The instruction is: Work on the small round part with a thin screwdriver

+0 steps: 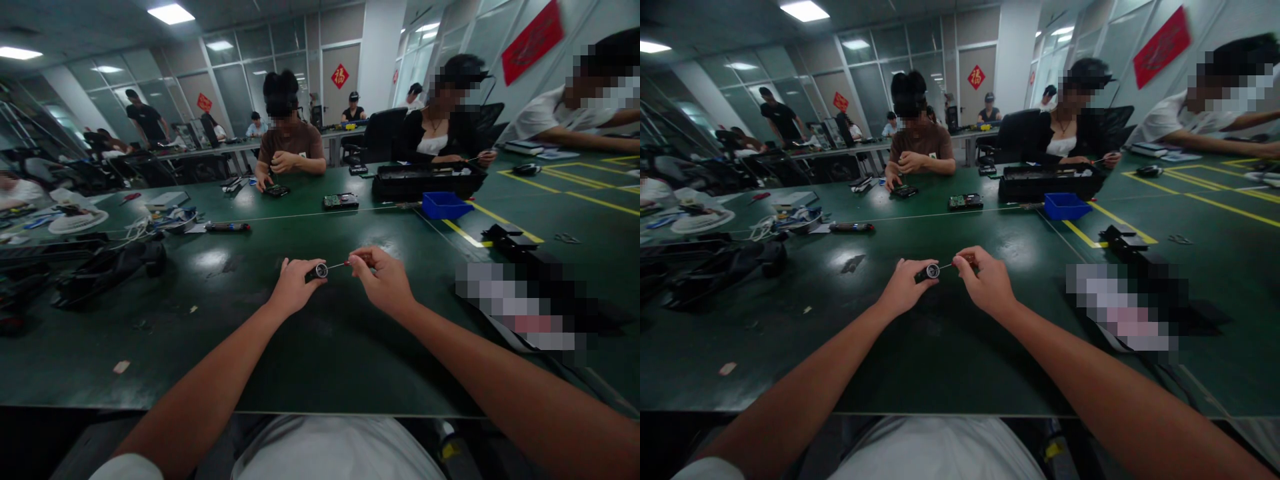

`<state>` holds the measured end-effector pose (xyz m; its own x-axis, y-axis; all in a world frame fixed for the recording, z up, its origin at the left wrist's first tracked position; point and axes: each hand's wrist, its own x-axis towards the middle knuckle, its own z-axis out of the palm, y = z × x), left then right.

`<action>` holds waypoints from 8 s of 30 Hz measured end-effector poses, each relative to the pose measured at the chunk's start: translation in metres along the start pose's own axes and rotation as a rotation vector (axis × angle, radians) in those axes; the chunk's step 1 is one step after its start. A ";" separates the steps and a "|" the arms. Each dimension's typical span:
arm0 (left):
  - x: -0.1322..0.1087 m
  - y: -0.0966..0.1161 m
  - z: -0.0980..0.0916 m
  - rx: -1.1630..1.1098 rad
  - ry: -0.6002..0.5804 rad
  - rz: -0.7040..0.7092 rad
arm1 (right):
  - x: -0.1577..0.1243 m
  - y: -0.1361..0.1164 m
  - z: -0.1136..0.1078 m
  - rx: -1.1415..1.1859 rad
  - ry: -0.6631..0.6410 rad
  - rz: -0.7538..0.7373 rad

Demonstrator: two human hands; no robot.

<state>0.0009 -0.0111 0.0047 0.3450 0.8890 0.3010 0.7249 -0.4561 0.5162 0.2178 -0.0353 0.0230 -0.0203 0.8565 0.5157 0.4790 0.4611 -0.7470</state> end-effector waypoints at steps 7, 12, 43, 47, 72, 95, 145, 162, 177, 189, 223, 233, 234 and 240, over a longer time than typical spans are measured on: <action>0.000 0.000 0.001 0.036 -0.027 0.005 | -0.003 -0.005 0.004 -0.044 -0.028 -0.037; 0.002 0.002 -0.004 0.073 0.025 -0.011 | 0.003 0.005 0.012 0.264 0.066 0.100; 0.001 0.002 -0.003 0.066 -0.065 0.005 | 0.005 0.003 -0.002 0.044 -0.011 0.060; 0.001 0.003 -0.003 0.059 -0.060 -0.006 | 0.001 -0.002 -0.002 -0.038 -0.026 -0.061; 0.002 -0.005 -0.005 0.040 -0.016 0.029 | 0.018 0.024 0.005 0.375 0.071 0.216; 0.002 0.000 -0.005 0.194 -0.075 0.077 | 0.005 0.001 -0.001 -0.058 -0.014 -0.087; 0.003 -0.010 0.000 0.196 -0.131 0.047 | 0.011 0.006 -0.004 -0.251 -0.043 -0.145; 0.003 -0.004 -0.001 0.142 -0.126 0.081 | 0.009 0.006 -0.003 -0.114 -0.113 -0.112; 0.004 -0.004 -0.003 0.293 -0.102 0.129 | 0.008 0.001 -0.006 -0.151 -0.180 -0.161; 0.004 -0.009 -0.002 0.286 -0.125 0.094 | 0.008 -0.001 -0.009 -0.178 -0.102 -0.176; 0.004 -0.009 0.000 0.264 -0.128 0.076 | 0.009 0.001 -0.005 -0.232 -0.171 -0.179; 0.004 -0.007 -0.004 0.215 -0.113 0.047 | 0.010 0.000 -0.006 -0.315 -0.155 -0.151; 0.004 -0.006 -0.004 0.183 -0.101 0.043 | 0.010 0.000 -0.006 -0.316 -0.142 -0.146; 0.007 -0.005 -0.003 -0.182 0.009 -0.080 | 0.012 0.004 -0.009 -0.255 -0.044 -0.068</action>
<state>-0.0024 -0.0023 0.0071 0.2847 0.9229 0.2593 0.6300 -0.3840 0.6750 0.2268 -0.0251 0.0304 -0.0948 0.8375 0.5382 0.6808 0.4489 -0.5788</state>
